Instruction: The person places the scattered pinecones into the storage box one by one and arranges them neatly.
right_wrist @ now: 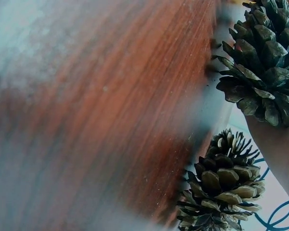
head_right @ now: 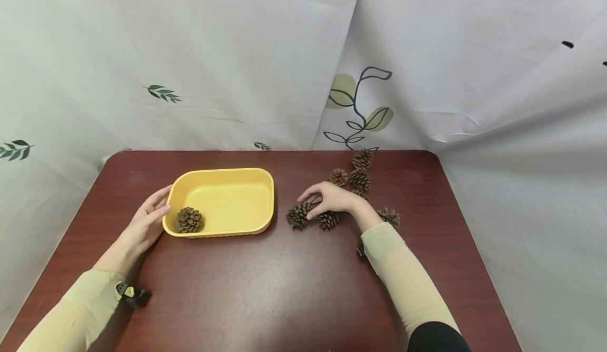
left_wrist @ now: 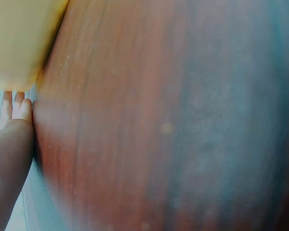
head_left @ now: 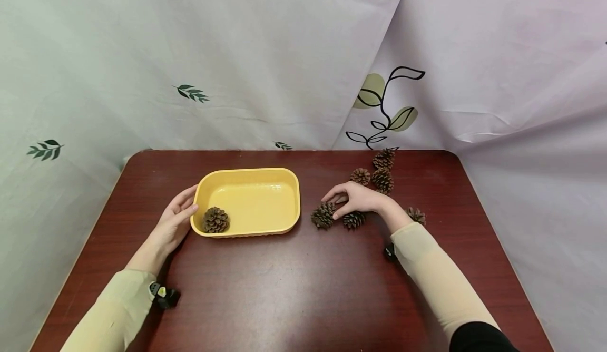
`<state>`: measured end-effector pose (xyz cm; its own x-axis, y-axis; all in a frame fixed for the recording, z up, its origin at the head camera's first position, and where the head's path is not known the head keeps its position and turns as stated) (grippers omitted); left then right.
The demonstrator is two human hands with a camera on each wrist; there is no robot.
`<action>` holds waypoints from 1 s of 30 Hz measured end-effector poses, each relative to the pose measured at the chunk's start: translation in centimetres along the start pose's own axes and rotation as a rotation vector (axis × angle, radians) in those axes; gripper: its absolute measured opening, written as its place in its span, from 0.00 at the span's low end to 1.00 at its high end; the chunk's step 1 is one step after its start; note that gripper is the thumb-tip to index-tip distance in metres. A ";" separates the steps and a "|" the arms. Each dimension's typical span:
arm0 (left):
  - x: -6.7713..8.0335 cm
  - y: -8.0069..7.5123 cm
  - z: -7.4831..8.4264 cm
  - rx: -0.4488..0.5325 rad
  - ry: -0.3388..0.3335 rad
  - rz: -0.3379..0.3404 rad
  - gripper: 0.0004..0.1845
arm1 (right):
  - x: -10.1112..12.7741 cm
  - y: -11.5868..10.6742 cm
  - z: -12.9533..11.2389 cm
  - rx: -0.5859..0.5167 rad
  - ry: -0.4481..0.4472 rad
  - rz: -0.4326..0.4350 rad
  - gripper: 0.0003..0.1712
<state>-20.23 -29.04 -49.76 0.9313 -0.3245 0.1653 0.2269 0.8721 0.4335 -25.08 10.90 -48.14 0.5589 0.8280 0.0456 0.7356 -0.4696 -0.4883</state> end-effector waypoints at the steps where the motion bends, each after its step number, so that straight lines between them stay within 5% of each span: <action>1: 0.0 0.0 0.0 0.001 0.001 -0.001 0.27 | 0.0 0.0 0.0 0.001 -0.001 0.002 0.27; 30: 0.0 -0.1 0.0 -0.012 0.003 -0.004 0.27 | 0.0 -2.6 -2.2 0.112 -0.063 0.119 0.23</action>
<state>-20.26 -29.14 -49.78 0.9312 -0.3270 0.1607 0.2344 0.8753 0.4231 -26.14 11.44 -44.97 0.6118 0.7878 -0.0713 0.6163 -0.5312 -0.5813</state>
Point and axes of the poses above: each hand's wrist, its own x-axis away from the middle knuckle, its own y-axis out of the palm, z = x × y, the point moved 8 cm from there along -x, towards the middle knuckle, and after that the axes turned 12 degrees about -y, right-handed, at the moved point
